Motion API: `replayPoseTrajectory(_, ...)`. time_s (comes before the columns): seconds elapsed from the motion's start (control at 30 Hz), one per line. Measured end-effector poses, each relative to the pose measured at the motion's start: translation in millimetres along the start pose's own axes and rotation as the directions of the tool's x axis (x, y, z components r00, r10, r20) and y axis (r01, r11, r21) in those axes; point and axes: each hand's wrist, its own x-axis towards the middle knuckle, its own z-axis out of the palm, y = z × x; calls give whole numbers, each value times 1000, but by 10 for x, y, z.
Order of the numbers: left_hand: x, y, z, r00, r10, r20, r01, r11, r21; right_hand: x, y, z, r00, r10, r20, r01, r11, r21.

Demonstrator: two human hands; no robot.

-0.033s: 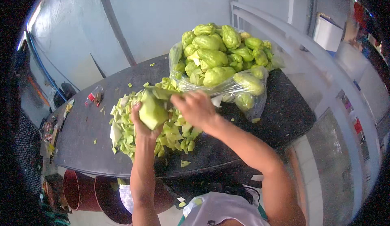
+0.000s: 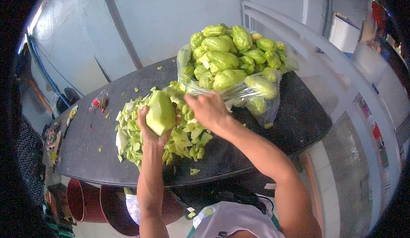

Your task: The person peels and slices several green chayote vegetables using a large kitchen knife on a black table, removing the skin and cutting the flesh into pieces.

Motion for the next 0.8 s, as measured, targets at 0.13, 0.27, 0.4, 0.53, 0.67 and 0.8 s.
replayPoseTrajectory(0.13,-37,118,66,994,5,109,4,997,-82,-49,72,37,983,-36,-183,35,999,-3)
replayPoseTrajectory(0.27,19,102,113,985,28,-170,-81,947,-312,-138,35,9,896,-209,-391,228,974,3)
replayPoseTrajectory(0.4,58,72,18,977,81,-197,-129,961,-246,-185,-184,-55,747,-483,-457,410,876,-255)
replayPoseTrajectory(0.53,45,52,0,987,65,-149,-106,951,-290,-229,-328,-92,659,-591,-466,467,807,-363)
replayPoseTrajectory(0.67,39,52,5,990,92,-103,-120,944,-309,-244,-388,-78,664,-572,-482,444,820,-361)
replayPoseTrajectory(0.8,85,43,139,935,113,-337,-192,958,-212,-13,158,257,967,-135,-217,89,974,-209)
